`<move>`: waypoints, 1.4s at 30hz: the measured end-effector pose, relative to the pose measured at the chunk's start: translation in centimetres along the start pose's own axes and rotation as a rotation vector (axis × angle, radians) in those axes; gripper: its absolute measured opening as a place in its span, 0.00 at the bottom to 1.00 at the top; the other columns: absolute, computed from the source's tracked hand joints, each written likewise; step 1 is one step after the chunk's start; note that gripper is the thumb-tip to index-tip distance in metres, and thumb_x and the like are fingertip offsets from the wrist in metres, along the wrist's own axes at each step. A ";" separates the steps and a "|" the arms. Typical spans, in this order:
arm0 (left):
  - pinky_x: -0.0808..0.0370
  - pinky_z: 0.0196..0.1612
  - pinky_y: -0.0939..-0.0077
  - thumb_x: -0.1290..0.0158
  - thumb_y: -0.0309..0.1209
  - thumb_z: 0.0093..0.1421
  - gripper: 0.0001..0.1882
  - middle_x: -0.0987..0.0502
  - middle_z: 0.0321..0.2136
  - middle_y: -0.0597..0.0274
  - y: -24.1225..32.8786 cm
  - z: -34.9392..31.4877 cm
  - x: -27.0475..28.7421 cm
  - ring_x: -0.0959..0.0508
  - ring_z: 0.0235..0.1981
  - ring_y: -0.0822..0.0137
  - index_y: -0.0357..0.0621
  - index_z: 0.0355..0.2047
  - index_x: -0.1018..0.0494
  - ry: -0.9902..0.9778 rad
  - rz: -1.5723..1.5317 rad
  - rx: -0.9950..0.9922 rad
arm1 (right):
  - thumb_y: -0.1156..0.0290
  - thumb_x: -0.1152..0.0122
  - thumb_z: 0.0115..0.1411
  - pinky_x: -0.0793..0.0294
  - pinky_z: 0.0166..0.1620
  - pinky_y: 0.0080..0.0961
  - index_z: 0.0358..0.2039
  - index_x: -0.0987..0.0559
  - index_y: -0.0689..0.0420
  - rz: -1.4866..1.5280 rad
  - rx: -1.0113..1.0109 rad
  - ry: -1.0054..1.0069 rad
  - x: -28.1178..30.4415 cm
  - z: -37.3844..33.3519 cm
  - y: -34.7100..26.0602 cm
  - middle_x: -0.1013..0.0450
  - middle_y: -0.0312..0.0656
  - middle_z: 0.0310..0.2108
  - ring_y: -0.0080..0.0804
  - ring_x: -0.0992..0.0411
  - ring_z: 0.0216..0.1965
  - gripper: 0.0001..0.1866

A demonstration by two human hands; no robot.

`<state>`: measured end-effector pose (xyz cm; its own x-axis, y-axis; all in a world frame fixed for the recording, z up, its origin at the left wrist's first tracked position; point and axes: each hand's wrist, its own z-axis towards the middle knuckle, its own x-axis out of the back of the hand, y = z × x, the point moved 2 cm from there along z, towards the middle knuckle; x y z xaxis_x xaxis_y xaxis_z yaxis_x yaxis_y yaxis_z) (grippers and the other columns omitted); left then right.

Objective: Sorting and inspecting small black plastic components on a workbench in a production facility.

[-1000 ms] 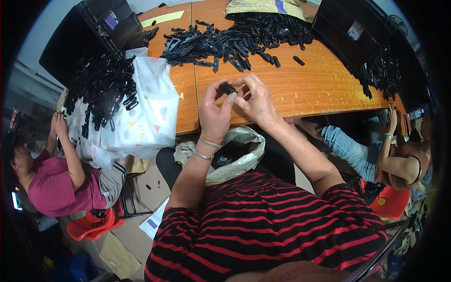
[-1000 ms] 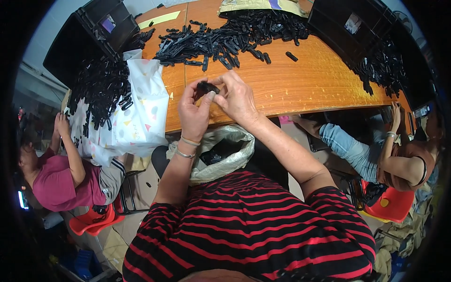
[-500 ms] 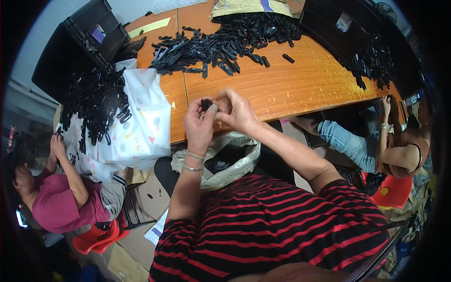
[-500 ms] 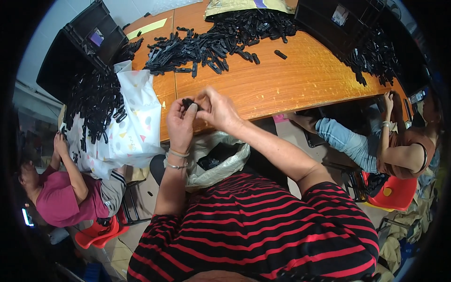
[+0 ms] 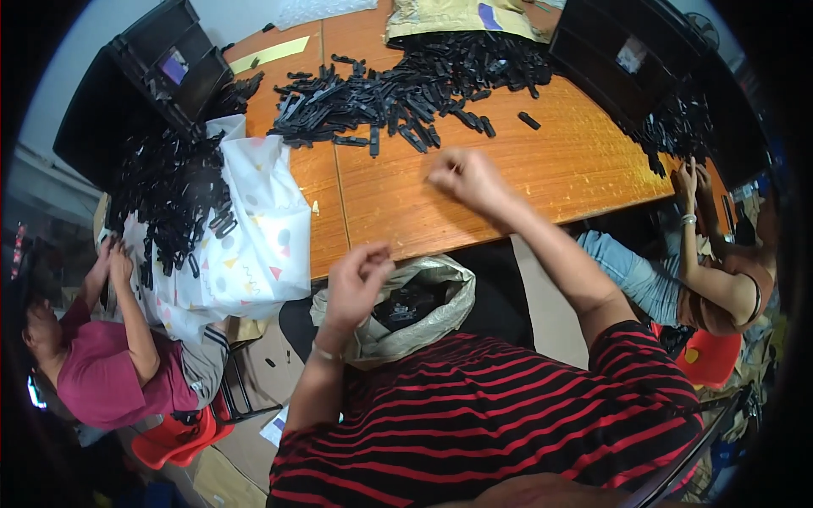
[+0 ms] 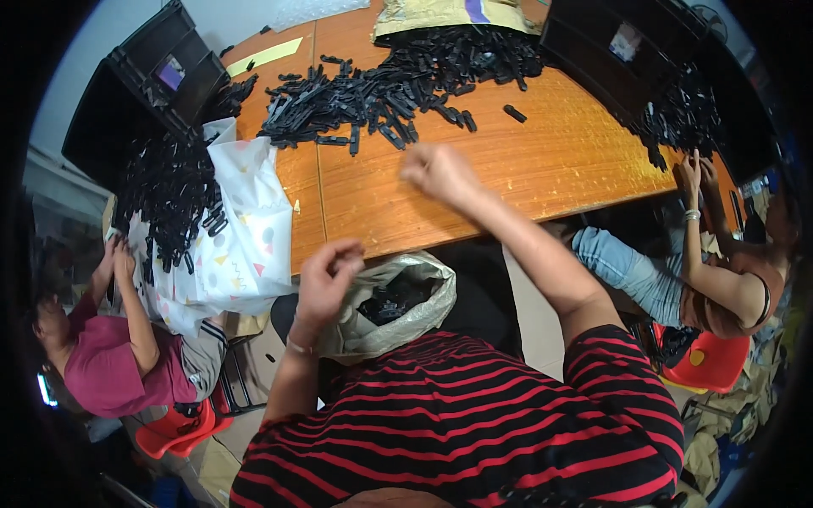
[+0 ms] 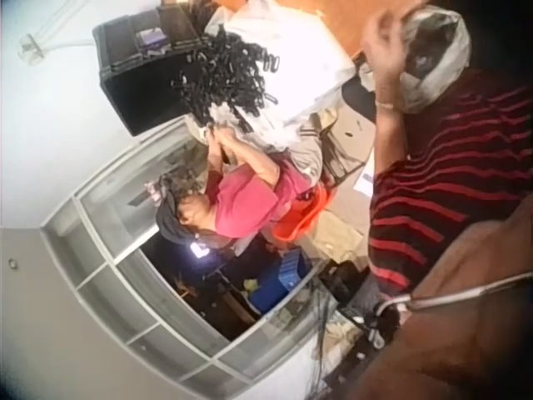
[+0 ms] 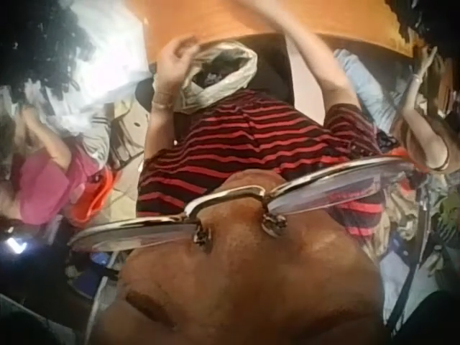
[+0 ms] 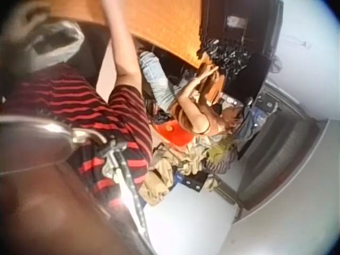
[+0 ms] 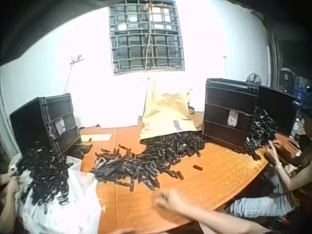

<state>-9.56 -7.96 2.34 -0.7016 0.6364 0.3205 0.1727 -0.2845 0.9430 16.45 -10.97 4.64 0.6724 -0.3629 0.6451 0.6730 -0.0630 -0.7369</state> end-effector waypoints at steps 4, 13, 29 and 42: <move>0.27 0.35 0.75 0.49 0.23 0.57 0.10 0.22 0.32 0.55 -0.3 8.5 2.0 0.22 0.31 0.63 0.38 0.40 0.26 0.219 0.421 -0.236 | 0.62 0.36 0.53 0.26 0.38 0.39 0.28 0.19 0.60 -0.300 -0.194 0.175 1.6 6.0 4.3 0.23 0.51 0.29 0.49 0.24 0.34 0.12; 0.28 0.39 0.66 0.43 0.25 0.51 0.10 0.29 0.32 0.58 -4.1 19.9 3.6 0.29 0.40 0.56 0.45 0.35 0.25 0.284 1.059 -0.438 | 0.62 0.32 0.49 0.28 0.42 0.39 0.32 0.18 0.60 -0.342 -0.326 -0.071 -0.3 7.6 2.7 0.23 0.53 0.33 0.49 0.25 0.38 0.15; 0.27 0.25 0.86 0.43 0.19 0.53 0.23 0.27 0.30 0.65 -1.2 10.8 -1.5 0.26 0.26 0.77 0.38 0.48 0.36 0.179 -0.399 0.102 | 0.71 0.37 0.53 0.28 0.31 0.30 0.32 0.26 0.63 0.060 0.039 0.093 -2.3 0.0 -3.5 0.27 0.47 0.25 0.34 0.26 0.25 0.10; 0.23 0.36 0.85 0.45 0.19 0.56 0.19 0.25 0.41 0.61 1.8 7.9 -1.2 0.23 0.37 0.75 0.35 0.50 0.32 -0.003 -0.752 0.091 | 0.74 0.34 0.52 0.29 0.27 0.22 0.36 0.22 0.64 0.146 0.151 0.116 -1.2 -2.0 -5.9 0.27 0.44 0.27 0.23 0.28 0.22 0.12</move>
<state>-2.99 -3.53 4.35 -0.6511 0.6374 -0.4121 -0.2951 0.2876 0.9111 11.02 -12.06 7.82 0.7321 -0.4630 0.4997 0.6153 0.1347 -0.7767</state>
